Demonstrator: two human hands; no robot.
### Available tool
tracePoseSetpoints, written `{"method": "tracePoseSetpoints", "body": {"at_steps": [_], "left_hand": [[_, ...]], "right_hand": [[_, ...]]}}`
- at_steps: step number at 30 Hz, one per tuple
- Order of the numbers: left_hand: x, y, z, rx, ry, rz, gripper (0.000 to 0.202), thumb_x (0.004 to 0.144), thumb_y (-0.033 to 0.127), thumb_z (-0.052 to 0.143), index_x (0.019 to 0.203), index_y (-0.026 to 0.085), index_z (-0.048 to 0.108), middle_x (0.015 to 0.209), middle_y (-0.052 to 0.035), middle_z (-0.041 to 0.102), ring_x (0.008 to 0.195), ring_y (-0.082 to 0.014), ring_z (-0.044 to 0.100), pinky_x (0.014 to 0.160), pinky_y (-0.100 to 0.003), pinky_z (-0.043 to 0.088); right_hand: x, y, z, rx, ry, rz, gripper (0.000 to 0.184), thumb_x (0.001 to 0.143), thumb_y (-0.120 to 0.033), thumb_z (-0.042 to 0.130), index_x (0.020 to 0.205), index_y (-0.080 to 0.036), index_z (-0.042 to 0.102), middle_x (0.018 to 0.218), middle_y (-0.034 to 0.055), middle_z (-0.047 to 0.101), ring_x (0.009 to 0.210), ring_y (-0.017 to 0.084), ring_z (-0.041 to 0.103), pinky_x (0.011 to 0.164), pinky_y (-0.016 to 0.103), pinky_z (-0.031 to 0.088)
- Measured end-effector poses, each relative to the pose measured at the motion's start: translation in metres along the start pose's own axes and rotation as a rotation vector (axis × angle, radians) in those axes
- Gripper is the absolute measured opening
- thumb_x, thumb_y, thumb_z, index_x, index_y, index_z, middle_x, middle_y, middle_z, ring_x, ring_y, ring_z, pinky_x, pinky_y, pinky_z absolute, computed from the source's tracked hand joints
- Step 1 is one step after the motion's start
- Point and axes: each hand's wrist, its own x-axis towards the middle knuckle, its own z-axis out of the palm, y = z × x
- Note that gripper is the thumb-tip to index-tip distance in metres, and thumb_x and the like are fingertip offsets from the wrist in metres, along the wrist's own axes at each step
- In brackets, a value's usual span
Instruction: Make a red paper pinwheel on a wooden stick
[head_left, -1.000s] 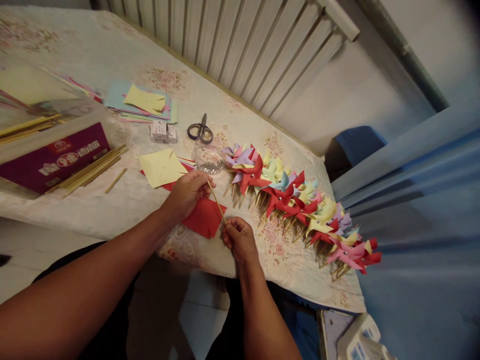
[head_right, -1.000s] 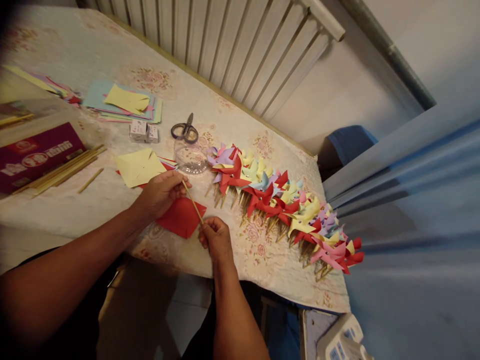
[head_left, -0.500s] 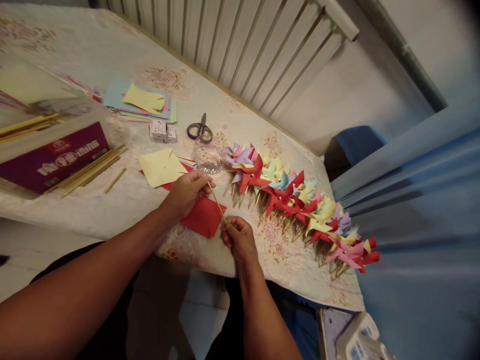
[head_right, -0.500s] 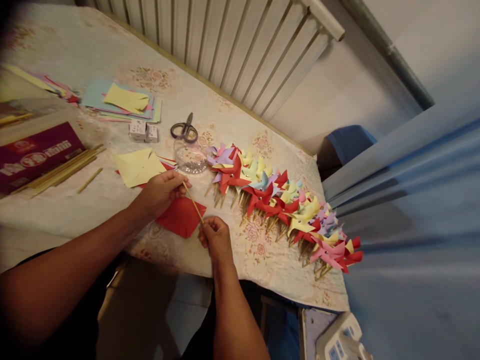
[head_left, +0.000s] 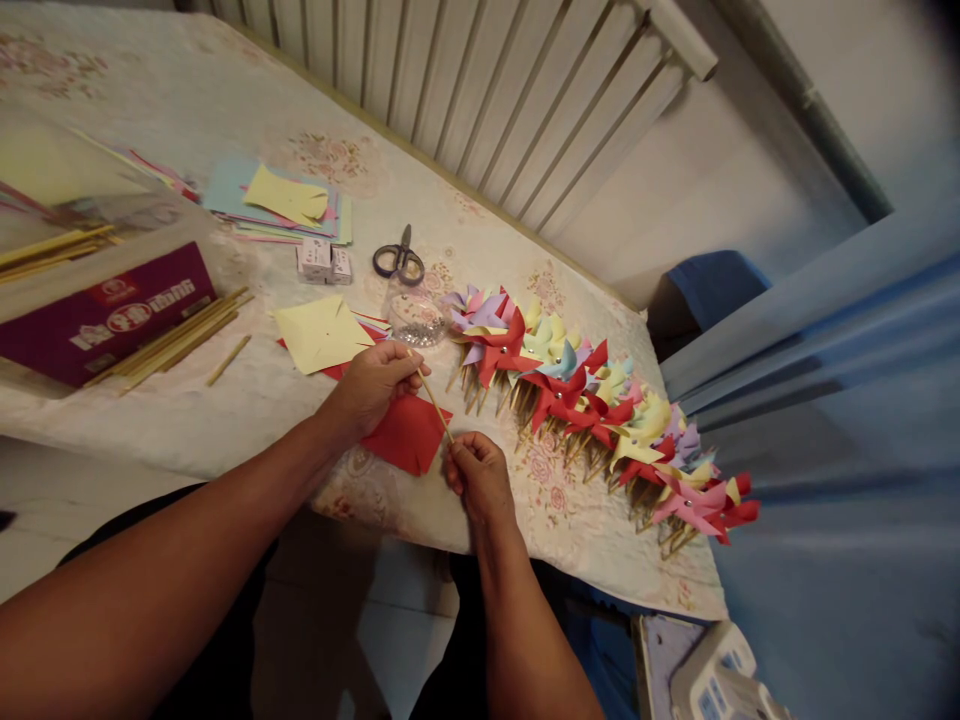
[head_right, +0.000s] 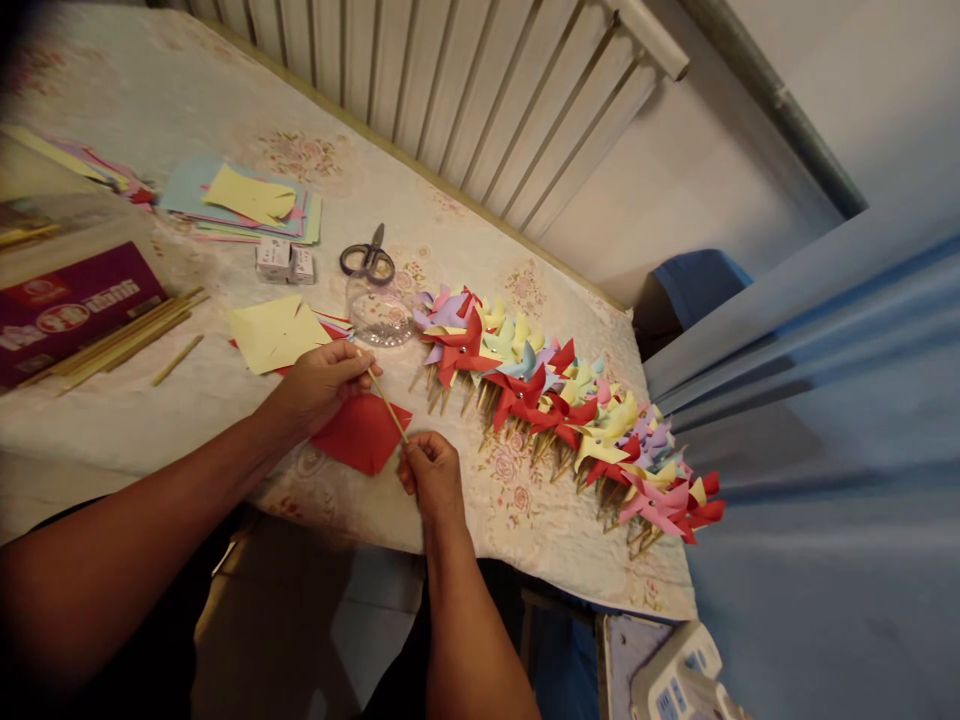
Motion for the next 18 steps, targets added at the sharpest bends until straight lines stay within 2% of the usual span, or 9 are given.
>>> {"method": "tracePoseSetpoints", "body": {"at_steps": [18], "left_hand": [[0.0025,-0.0043,-0.0051,0.048,-0.015,0.036,0.015,0.071,0.024,0.073,0.065,0.016,0.062,0.064,-0.0020,0.065,0.052,-0.0078,0.051,0.052,-0.022,0.039]], "right_hand": [[-0.0020,-0.0033,0.0019,0.003,-0.005,0.006,0.018,0.073,-0.034,0.067,0.071,-0.019,0.057,0.046,-0.0072,0.053,0.034,0.005,0.035,0.036,0.020,0.019]]}}
